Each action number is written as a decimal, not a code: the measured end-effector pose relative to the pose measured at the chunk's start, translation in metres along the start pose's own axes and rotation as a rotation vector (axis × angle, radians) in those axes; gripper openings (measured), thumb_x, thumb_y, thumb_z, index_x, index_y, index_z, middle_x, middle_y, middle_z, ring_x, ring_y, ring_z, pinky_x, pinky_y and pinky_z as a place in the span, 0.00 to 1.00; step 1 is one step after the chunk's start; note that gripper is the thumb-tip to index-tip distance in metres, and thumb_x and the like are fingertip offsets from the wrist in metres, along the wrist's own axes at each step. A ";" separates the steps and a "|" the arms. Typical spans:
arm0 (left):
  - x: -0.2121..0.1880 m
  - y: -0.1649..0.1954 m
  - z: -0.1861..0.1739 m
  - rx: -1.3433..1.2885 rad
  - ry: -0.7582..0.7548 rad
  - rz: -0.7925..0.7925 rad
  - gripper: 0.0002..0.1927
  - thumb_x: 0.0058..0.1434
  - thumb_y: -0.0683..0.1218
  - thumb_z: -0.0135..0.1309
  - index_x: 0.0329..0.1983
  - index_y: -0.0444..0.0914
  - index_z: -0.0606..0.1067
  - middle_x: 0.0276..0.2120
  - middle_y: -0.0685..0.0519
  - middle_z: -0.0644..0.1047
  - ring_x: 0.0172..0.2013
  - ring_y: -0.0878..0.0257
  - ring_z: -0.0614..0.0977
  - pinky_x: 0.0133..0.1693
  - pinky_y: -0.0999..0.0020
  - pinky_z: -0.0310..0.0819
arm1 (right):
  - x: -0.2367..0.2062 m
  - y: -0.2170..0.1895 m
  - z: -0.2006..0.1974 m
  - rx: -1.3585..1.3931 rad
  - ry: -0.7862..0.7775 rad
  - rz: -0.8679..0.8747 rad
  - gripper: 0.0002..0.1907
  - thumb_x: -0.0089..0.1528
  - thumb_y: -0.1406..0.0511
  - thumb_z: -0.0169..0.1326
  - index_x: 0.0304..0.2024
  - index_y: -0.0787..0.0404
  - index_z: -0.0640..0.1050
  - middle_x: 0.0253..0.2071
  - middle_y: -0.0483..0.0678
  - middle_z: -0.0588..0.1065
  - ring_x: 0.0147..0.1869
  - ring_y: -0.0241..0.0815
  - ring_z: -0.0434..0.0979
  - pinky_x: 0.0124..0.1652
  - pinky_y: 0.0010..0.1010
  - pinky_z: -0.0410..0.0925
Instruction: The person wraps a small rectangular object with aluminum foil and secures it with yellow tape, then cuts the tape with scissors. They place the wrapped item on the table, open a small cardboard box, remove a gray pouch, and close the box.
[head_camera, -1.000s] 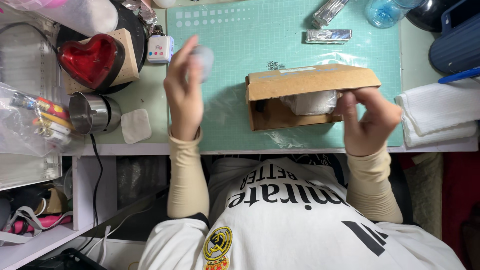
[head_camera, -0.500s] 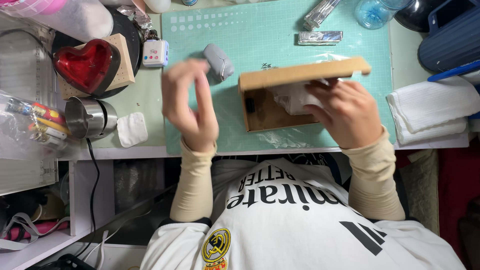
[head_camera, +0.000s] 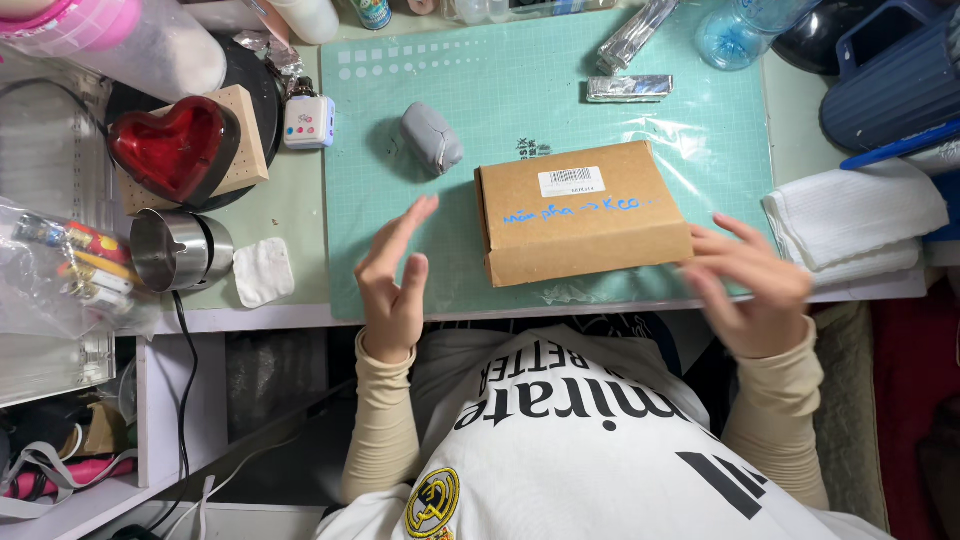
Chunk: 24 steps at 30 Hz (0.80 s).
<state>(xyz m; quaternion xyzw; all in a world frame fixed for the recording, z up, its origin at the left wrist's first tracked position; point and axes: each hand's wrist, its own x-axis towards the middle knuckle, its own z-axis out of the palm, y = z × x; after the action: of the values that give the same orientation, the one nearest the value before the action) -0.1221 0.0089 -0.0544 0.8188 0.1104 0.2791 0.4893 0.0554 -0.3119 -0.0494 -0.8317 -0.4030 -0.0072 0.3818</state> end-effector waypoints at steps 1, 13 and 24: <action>-0.003 -0.001 -0.002 0.037 -0.038 -0.023 0.41 0.72 0.71 0.37 0.73 0.36 0.67 0.68 0.47 0.74 0.72 0.54 0.75 0.76 0.56 0.66 | -0.003 -0.001 -0.005 0.069 0.056 0.182 0.12 0.67 0.63 0.61 0.52 0.55 0.81 0.57 0.47 0.79 0.60 0.39 0.82 0.64 0.41 0.68; -0.006 0.007 0.030 0.459 -0.329 0.342 0.38 0.52 0.59 0.69 0.65 0.41 0.74 0.69 0.55 0.69 0.73 0.48 0.62 0.72 0.30 0.41 | 0.021 -0.018 0.026 -0.210 -0.037 -0.246 0.35 0.51 0.62 0.69 0.60 0.62 0.75 0.67 0.53 0.71 0.74 0.62 0.66 0.69 0.56 0.61; 0.003 0.000 0.026 0.591 -0.272 0.574 0.31 0.59 0.47 0.68 0.63 0.34 0.73 0.66 0.44 0.72 0.68 0.40 0.69 0.58 0.58 0.78 | 0.027 -0.025 0.017 -0.037 -0.006 -0.184 0.32 0.58 0.71 0.66 0.65 0.63 0.73 0.69 0.54 0.71 0.71 0.54 0.75 0.66 0.41 0.67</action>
<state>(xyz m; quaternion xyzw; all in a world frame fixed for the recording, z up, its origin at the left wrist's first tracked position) -0.1052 -0.0087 -0.0633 0.9506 -0.1124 0.2497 0.1465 0.0514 -0.2739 -0.0369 -0.7980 -0.4787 -0.0472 0.3631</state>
